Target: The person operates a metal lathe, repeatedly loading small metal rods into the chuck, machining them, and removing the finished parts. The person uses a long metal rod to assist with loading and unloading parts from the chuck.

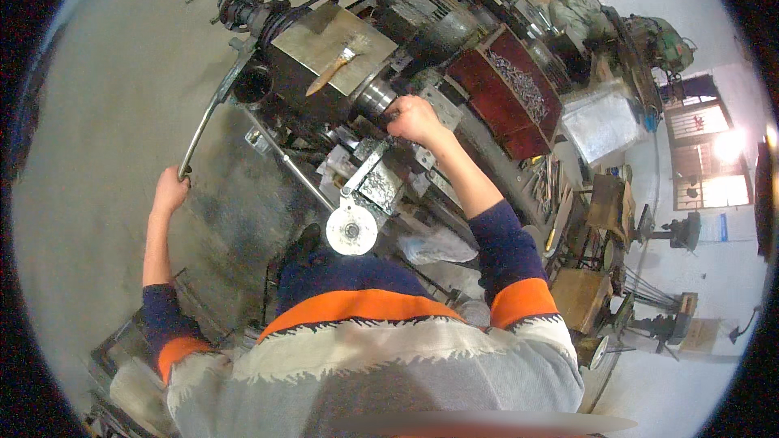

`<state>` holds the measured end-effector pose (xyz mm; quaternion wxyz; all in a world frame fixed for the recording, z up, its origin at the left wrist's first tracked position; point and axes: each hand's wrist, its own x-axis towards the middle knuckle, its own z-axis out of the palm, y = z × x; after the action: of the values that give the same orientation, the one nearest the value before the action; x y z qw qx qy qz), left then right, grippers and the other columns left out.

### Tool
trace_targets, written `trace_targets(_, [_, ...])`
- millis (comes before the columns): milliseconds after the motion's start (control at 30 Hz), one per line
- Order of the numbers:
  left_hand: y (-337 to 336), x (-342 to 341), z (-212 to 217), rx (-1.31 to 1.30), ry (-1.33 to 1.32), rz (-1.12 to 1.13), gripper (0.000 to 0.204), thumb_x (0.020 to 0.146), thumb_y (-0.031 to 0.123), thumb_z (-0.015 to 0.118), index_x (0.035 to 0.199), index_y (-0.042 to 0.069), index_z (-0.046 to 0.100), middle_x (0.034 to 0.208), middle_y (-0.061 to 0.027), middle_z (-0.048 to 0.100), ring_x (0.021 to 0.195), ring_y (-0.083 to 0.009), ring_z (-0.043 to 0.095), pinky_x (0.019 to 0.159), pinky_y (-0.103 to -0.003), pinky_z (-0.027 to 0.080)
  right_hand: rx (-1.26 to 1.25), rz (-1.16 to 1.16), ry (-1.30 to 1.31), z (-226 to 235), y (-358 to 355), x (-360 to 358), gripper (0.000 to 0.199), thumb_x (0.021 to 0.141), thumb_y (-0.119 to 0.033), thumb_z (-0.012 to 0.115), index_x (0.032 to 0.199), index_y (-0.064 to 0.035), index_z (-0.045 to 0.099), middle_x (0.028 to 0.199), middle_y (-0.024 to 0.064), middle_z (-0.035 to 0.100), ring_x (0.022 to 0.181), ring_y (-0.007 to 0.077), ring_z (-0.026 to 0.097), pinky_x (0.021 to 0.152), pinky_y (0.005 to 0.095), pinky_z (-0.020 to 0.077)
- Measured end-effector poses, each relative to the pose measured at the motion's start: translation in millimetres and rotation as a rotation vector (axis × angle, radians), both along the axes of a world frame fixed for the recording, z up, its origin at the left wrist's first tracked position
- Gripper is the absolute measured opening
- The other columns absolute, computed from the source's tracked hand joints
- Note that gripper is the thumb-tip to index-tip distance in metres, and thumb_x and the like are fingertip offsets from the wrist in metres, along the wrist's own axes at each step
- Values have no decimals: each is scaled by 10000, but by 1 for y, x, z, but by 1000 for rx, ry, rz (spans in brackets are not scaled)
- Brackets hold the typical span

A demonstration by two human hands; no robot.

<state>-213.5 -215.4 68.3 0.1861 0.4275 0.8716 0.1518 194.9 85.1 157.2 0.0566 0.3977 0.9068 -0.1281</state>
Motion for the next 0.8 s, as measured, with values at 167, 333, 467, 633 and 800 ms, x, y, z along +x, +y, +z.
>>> trace_targets(167, [8,-6,4,-21,323,-92,131,646,75,542,747,6,589,727,-206,586,731,-354,579,639,-411,462,40,70,-7,5,1,-11,325,533,-219,604,819,-75,654,809,159,598,816,307,554,732,369,455])
trace_targets(333, [34,-149,25,-151,663,-291,132,659,83,550,783,42,564,671,-168,575,640,-309,576,567,-408,455,116,106,147,-13,16,-23,267,527,-178,605,769,-71,638,779,106,601,783,299,547,692,374,456])
trace_targets(467, [38,-183,21,-52,757,-323,87,676,73,524,760,58,539,645,-155,572,624,-307,575,550,-401,449,87,42,203,-18,13,-32,281,504,-218,634,755,-92,646,754,139,592,794,324,534,715,391,446])
trace_targets(633, [69,-189,9,-37,753,-330,68,678,64,515,746,64,518,647,-155,569,630,-313,571,548,-411,443,89,-21,129,3,8,-39,272,521,-207,630,775,-113,656,771,102,602,832,279,533,764,379,428])
trace_targets(800, [84,-207,9,-122,760,-377,81,677,53,523,755,60,505,649,-154,566,627,-304,567,545,-403,437,179,29,159,-3,21,-32,294,523,-168,601,800,-79,644,784,101,592,806,298,534,718,368,450])
